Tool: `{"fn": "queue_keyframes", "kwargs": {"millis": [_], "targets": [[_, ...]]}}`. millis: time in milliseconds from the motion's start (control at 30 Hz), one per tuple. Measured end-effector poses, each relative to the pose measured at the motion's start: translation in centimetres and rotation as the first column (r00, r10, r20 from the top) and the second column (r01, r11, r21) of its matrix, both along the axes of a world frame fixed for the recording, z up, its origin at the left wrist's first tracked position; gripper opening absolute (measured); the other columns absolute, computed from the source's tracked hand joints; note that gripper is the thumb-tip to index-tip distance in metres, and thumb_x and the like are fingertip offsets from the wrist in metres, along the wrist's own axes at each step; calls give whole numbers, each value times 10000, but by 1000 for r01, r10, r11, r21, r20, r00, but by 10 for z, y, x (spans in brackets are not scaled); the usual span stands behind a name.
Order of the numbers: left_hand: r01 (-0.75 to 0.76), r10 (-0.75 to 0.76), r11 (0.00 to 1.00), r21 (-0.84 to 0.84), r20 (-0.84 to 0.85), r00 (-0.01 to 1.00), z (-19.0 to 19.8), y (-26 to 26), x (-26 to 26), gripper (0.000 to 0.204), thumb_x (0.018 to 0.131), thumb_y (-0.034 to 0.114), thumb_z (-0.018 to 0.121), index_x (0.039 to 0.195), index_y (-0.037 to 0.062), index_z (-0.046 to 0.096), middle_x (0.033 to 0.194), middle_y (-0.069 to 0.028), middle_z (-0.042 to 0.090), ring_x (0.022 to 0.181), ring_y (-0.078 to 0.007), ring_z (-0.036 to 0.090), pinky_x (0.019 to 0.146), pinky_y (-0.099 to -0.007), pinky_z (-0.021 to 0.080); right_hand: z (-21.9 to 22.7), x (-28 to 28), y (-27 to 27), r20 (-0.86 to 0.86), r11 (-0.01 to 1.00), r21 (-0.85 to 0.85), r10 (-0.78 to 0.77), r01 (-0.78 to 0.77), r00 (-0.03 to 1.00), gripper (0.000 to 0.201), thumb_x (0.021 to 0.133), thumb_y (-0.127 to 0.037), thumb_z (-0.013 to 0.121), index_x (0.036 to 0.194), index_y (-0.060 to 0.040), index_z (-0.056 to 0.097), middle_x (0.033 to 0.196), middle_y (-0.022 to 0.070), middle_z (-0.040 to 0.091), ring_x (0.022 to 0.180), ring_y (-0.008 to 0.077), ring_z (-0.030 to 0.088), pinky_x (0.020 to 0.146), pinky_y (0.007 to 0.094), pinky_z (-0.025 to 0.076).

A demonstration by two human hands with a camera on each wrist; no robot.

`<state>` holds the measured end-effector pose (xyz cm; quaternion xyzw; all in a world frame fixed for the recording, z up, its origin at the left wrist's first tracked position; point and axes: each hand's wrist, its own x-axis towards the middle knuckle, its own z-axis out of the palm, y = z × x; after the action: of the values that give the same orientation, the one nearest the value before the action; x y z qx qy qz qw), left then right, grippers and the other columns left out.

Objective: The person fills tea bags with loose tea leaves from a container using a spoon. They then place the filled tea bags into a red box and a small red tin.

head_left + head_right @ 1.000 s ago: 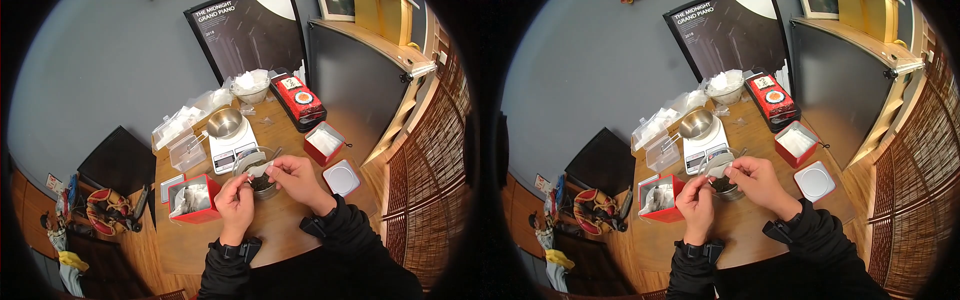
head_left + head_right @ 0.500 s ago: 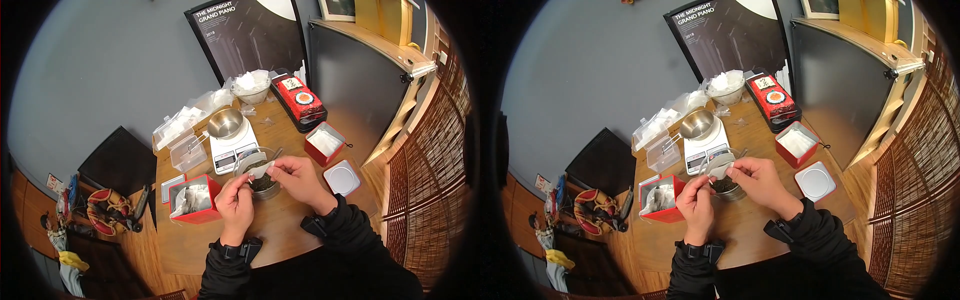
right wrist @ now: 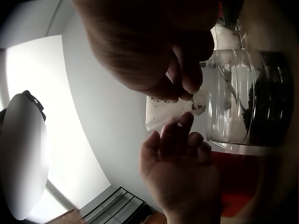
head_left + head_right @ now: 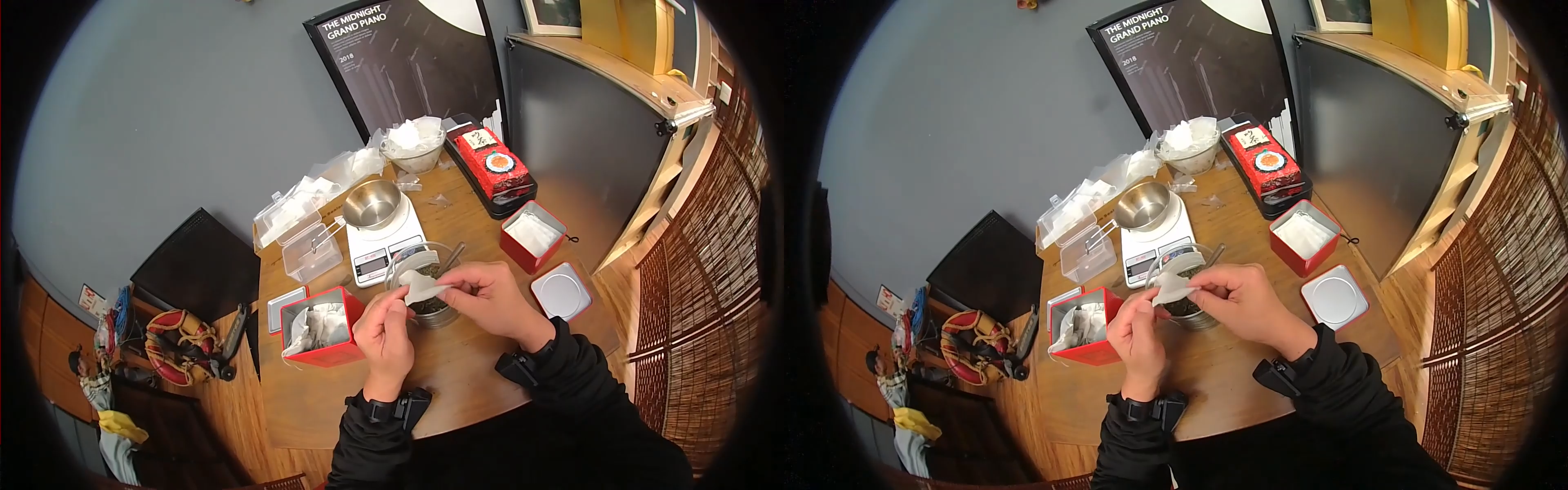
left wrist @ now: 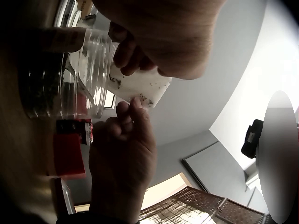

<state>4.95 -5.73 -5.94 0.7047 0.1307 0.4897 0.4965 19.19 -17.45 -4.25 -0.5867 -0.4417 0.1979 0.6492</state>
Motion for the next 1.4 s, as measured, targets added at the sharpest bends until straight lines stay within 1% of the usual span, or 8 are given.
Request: {"fn": "queue_keyframes", "kwargs": {"millis": [267, 333, 433, 533, 767, 967, 1033, 1400], "targets": [[-76, 68, 991, 106, 75, 995, -2, 1, -2, 188, 909, 27, 635, 1074, -41, 691, 915, -84, 657, 772, -115, 583, 694, -234, 469, -4, 2, 1, 125, 992, 110, 54, -68, 991, 212, 815, 74, 663, 999, -10, 727, 911, 45, 704, 741, 72, 599, 615, 224, 453], [-44, 34, 993, 105, 94, 995, -4, 3, -3, 204, 873, 11, 675, 1068, -47, 685, 922, -85, 657, 782, -112, 583, 708, -231, 474, 0, 2, 0, 288, 987, 158, -35, -11, 957, 206, 796, 82, 661, 966, -11, 730, 943, 89, 725, 775, 141, 655, 645, 253, 492], [-56, 55, 998, 15, 94, 994, -5, -1, -2, 206, 843, -17, 697, 1046, -51, 684, 918, -88, 663, 781, -118, 596, 710, -233, 483, -3, 3, 3, 378, 969, 246, -109, 13, 919, 207, 784, 95, 649, 936, -16, 734, 952, 114, 732, 804, 204, 683, 685, 288, 526], [-96, 89, 991, 88, 86, 992, -5, -1, 0, 217, 817, -46, 714, 1032, -43, 686, 920, -90, 672, 773, -122, 610, 703, -236, 493, -3, 4, 3, 381, 974, 228, -102, 14, 919, 179, 792, 47, 643, 932, -31, 724, 956, 106, 730, 836, 266, 690, 749, 341, 544], [-168, 152, 974, 152, 112, 982, -5, -2, 4, 199, 820, -61, 712, 1017, -32, 695, 898, -101, 691, 757, -136, 629, 705, -245, 506, -10, 4, 4, 300, 975, 217, -103, 38, 948, 179, 797, 64, 625, 939, -7, 708, 974, 114, 722, 864, 202, 689, 737, 288, 524], [-184, 168, 970, 158, 114, 979, -5, -2, 4, 155, 837, -56, 723, 989, -30, 703, 888, -111, 699, 773, -150, 644, 718, -249, 511, -6, -2, 2, 38, 991, 131, 28, -33, 999, 220, 880, 50, 641, 1093, 6, 611, 1044, 74, 685, 935, 102, 628, 776, 251, 497], [-178, 161, 971, 161, 114, 980, -5, -2, 4, 146, 842, -49, 730, 985, -26, 706, 898, -117, 703, 792, -158, 654, 733, -255, 516, -13, -5, 9, -19, 966, 259, -2, 7, 1000, 248, 872, 0, 654, 1115, -25, 609, 980, 41, 688, 804, 82, 621, 654, 224, 467], [-196, 177, 962, 190, 109, 978, -6, -2, 4, 143, 839, -41, 739, 978, -22, 709, 908, -125, 709, 808, -174, 665, 754, -263, 522, -12, -3, 7, 206, 960, 277, -98, 39, 974, 163, 863, 47, 628, 994, -23, 695, 963, 76, 694, 782, 116, 632, 640, 243, 485]]}}
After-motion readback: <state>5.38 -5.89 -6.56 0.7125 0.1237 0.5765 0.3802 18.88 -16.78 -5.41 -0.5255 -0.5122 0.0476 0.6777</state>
